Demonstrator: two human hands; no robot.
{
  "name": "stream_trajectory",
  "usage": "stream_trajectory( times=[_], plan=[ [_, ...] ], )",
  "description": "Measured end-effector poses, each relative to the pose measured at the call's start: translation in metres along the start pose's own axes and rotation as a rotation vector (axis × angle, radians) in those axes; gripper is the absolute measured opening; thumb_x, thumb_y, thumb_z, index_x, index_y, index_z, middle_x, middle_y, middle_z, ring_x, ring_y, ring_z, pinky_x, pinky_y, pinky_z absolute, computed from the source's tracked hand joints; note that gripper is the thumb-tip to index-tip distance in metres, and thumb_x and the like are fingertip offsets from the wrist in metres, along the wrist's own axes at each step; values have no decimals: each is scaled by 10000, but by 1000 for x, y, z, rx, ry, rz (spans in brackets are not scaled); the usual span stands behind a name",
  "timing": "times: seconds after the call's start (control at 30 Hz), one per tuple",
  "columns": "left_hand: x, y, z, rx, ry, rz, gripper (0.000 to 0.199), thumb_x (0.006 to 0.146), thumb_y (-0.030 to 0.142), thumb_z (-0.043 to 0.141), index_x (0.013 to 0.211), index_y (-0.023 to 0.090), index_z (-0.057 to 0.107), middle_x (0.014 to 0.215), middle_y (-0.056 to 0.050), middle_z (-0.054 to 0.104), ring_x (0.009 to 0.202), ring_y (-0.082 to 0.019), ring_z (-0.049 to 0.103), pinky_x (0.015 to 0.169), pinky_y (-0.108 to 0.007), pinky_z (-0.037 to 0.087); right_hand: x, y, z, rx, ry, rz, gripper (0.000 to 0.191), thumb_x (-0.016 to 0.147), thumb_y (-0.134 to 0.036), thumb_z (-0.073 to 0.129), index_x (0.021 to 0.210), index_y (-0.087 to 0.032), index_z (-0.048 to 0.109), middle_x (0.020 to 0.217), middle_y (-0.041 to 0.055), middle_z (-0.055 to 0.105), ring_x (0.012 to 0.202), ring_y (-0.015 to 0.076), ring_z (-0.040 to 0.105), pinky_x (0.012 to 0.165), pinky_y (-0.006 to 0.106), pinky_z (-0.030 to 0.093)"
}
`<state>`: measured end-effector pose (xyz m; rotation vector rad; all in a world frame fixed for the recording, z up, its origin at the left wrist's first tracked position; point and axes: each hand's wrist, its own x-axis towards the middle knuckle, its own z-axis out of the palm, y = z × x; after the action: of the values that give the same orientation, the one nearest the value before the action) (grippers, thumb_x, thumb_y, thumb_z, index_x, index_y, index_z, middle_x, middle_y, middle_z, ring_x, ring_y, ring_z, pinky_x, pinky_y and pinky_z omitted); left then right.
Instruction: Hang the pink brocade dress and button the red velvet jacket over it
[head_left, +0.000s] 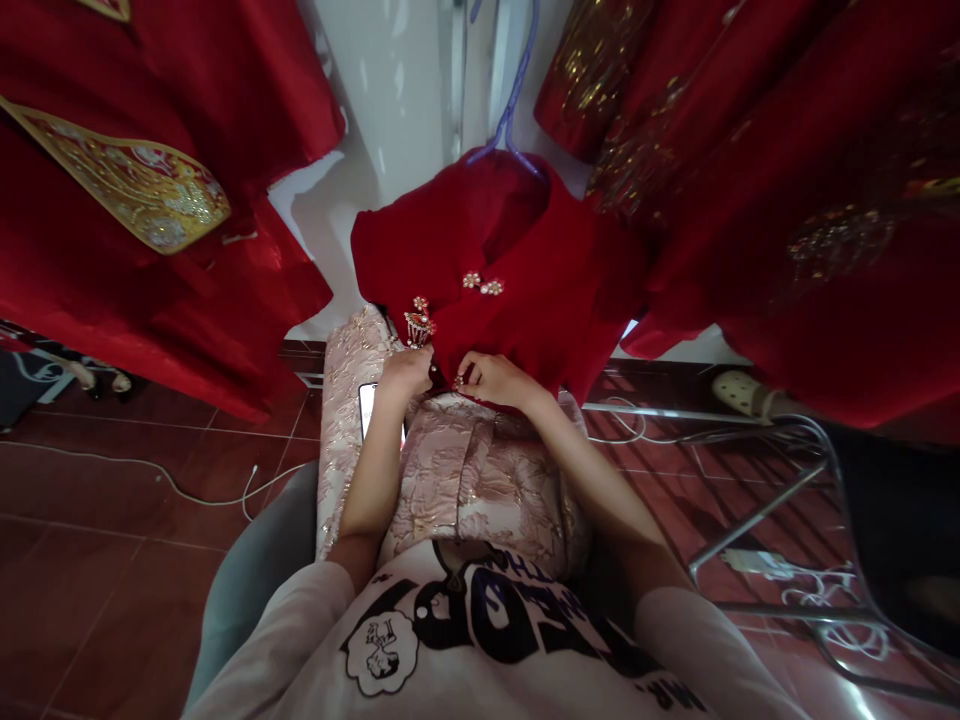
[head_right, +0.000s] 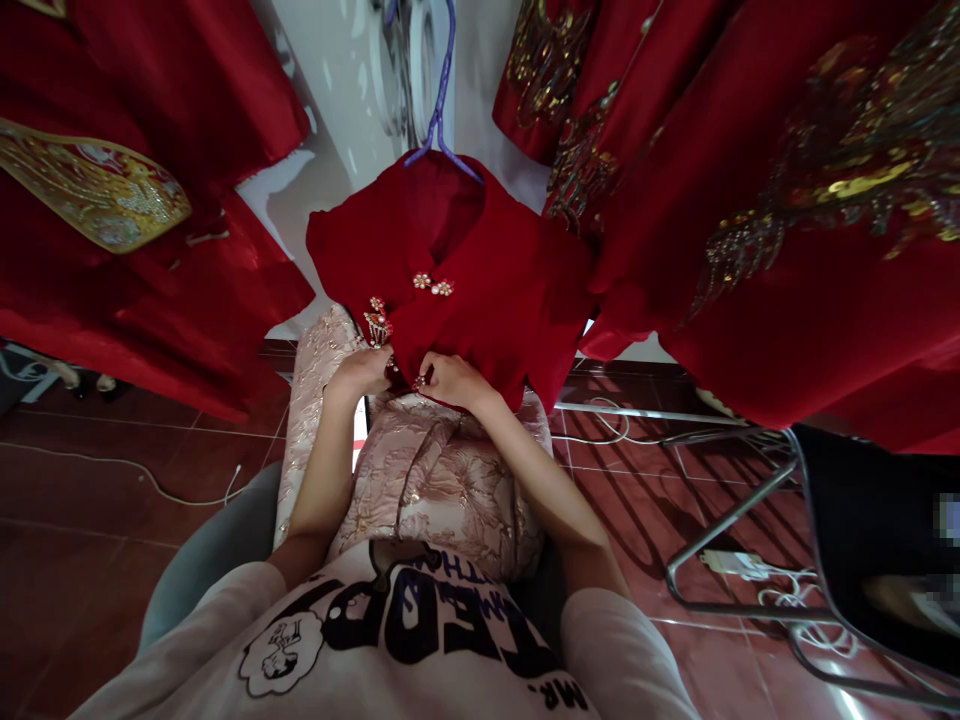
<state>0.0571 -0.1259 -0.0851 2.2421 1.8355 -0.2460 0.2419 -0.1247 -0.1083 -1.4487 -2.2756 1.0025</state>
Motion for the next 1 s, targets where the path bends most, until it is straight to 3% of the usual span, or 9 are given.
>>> stream_trajectory(
  times=[0.17,0.37,0.5,0.6,0.7,0.8,1.0],
  plan=[
    [4,-12,1,-130,63,52,267,857,111,624,1104,184,695,1098,-104,784,1061,-271,738,832,-281,523,7,8,6,22,47,-7,171,766,-183,791,789,-183,622,737,-2,702,688,126,654,617,204,420],
    [4,-19,-2,-417,-18,29,157,896,133,611,1012,178,706,738,-10,767,663,-146,732,621,-192,472,6,8,1,54,74,-30,210,675,-127,757,685,-199,560,698,-27,670,693,131,637,645,217,422],
    [5,-21,-4,-430,15,68,164,855,111,568,773,164,699,684,-6,752,620,-137,709,631,-197,462,4,7,-4,173,51,-40,218,626,-136,753,685,-199,553,672,-33,650,675,129,622,623,216,418],
    [5,-23,-5,-387,103,101,210,799,129,576,603,166,644,624,-8,724,632,-144,681,637,-213,432,5,7,-5,340,7,-110,230,632,-205,761,731,-195,554,664,-39,634,650,117,612,616,215,426],
    [6,-26,-4,-352,187,115,185,769,157,583,609,161,675,604,-15,701,615,-144,624,592,-229,371,6,8,-4,407,4,-226,212,687,-270,748,765,-190,568,703,-31,649,661,113,619,638,226,451],
    [7,-30,-3,-349,238,147,157,774,202,597,727,159,741,639,-11,696,639,-142,607,574,-225,337,8,8,-3,351,-21,-314,74,767,-227,684,821,-176,682,831,20,735,774,128,669,762,257,514],
    [9,-34,-1,-447,236,102,204,761,160,603,871,195,771,732,5,754,737,-165,690,596,-203,402,11,11,0,211,-28,-287,260,853,-200,650,1071,-179,790,937,53,781,847,137,707,818,254,554]
  ],
)
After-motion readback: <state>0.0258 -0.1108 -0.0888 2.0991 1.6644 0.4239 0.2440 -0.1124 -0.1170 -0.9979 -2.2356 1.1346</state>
